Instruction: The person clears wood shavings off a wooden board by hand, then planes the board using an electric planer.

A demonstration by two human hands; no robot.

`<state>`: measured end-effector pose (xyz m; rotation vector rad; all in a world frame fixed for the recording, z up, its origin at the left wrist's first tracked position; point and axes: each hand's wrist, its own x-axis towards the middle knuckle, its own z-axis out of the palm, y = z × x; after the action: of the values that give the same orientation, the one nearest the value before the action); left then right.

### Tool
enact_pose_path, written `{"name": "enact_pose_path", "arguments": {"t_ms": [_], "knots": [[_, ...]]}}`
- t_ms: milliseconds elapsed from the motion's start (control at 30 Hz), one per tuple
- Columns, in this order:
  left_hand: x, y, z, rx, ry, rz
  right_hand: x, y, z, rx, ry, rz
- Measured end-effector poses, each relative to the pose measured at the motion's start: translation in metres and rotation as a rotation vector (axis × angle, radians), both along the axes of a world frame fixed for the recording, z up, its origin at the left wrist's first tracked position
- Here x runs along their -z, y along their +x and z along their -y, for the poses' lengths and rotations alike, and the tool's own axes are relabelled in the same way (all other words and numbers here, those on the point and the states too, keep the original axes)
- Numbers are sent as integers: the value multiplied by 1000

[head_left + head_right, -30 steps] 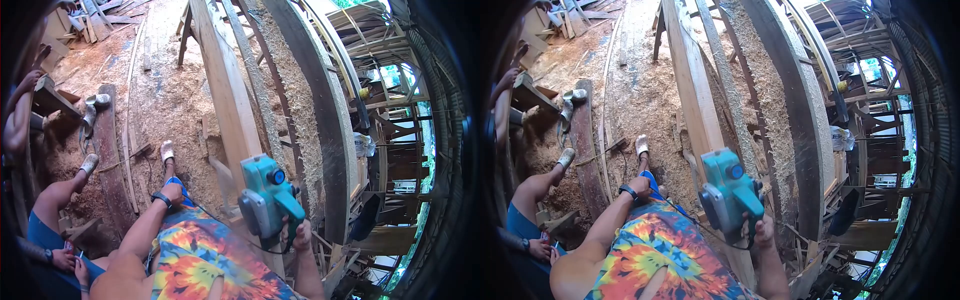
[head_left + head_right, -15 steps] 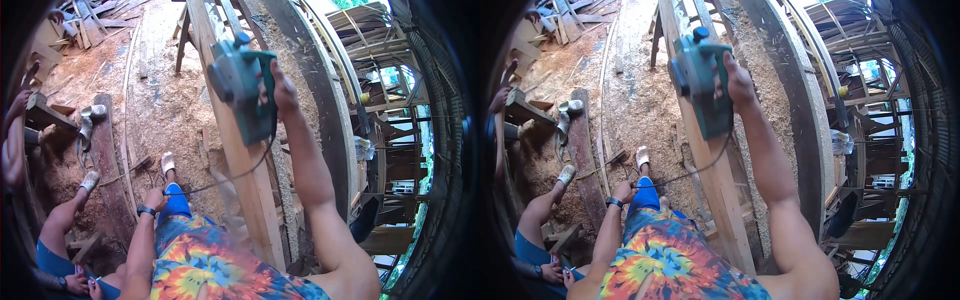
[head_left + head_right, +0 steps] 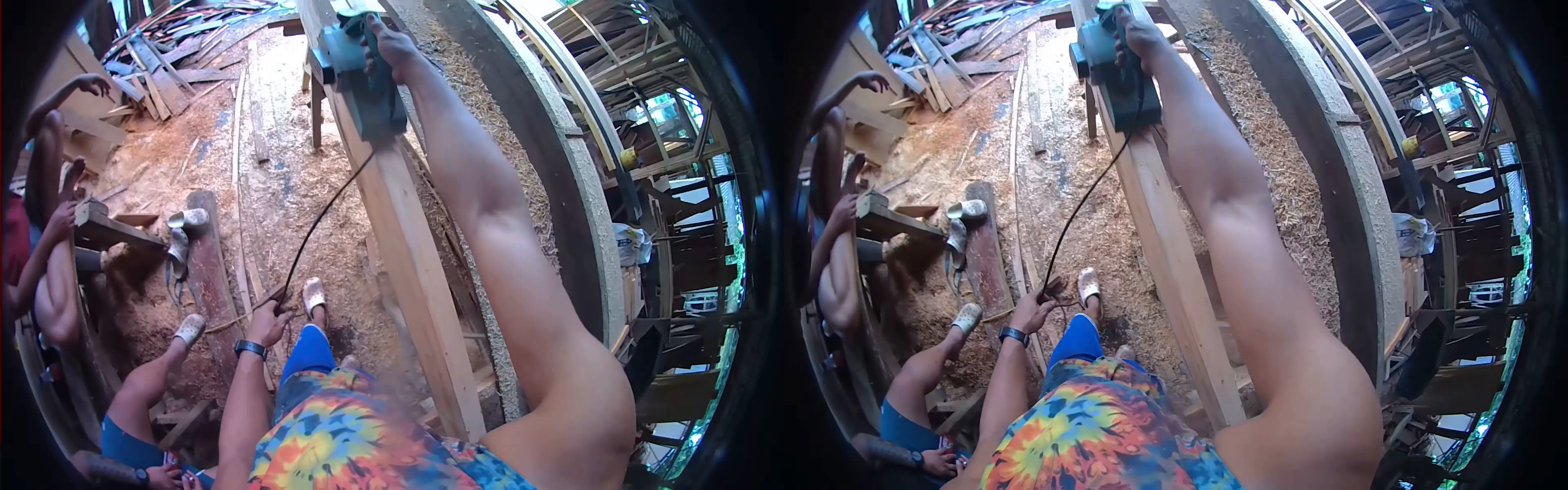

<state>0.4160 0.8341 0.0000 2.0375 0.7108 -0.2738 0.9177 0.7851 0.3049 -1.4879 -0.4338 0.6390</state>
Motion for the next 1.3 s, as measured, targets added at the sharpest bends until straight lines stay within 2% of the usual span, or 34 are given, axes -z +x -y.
{"name": "enact_pose_path", "arguments": {"t_ms": [67, 100, 167, 267, 367, 400, 500, 567, 633, 700, 867, 933, 1033, 1100, 1200, 1300], "knots": [[3, -12, -3, 71, 135, -45, 0, -37, 38, 48, -58, 47], [10, -22, -5, 111, 192, -102, 4, -60, 63, 24, -7, 70], [36, -43, -7, 191, 300, -212, 13, -112, 122, 39, -69, -7], [38, -64, 13, 286, 268, -343, 20, -212, 224, 74, -80, -51], [81, -83, 43, 568, 327, -364, 31, -314, 327, 106, -114, -61], [67, -81, 62, 602, 322, -440, 32, -347, 359, 107, -132, -32], [83, -85, 110, 749, 305, -305, 45, -445, 451, 174, -162, -96], [72, -79, 142, 811, 230, -304, 46, -503, 496, 229, -212, -121], [89, -81, 168, 867, 193, -222, 46, -547, 532, 293, -192, -200], [66, -75, 193, 959, 183, -209, 53, -573, 558, 313, -197, -237], [71, -75, 196, 1091, 227, -232, 55, -560, 562, 280, -209, -238], [69, -76, 182, 1070, 256, -232, 47, -537, 541, 263, -217, -206], [81, -82, 158, 922, 237, -218, 42, -491, 508, 188, -234, -171], [71, -82, 146, 790, 198, -236, 43, -457, 485, 129, -204, -163], [90, -82, 129, 716, 147, -216, 36, -403, 435, 54, -200, -90], [78, -73, 120, 685, 188, -226, 27, -344, 376, -2, -192, -22]]}}
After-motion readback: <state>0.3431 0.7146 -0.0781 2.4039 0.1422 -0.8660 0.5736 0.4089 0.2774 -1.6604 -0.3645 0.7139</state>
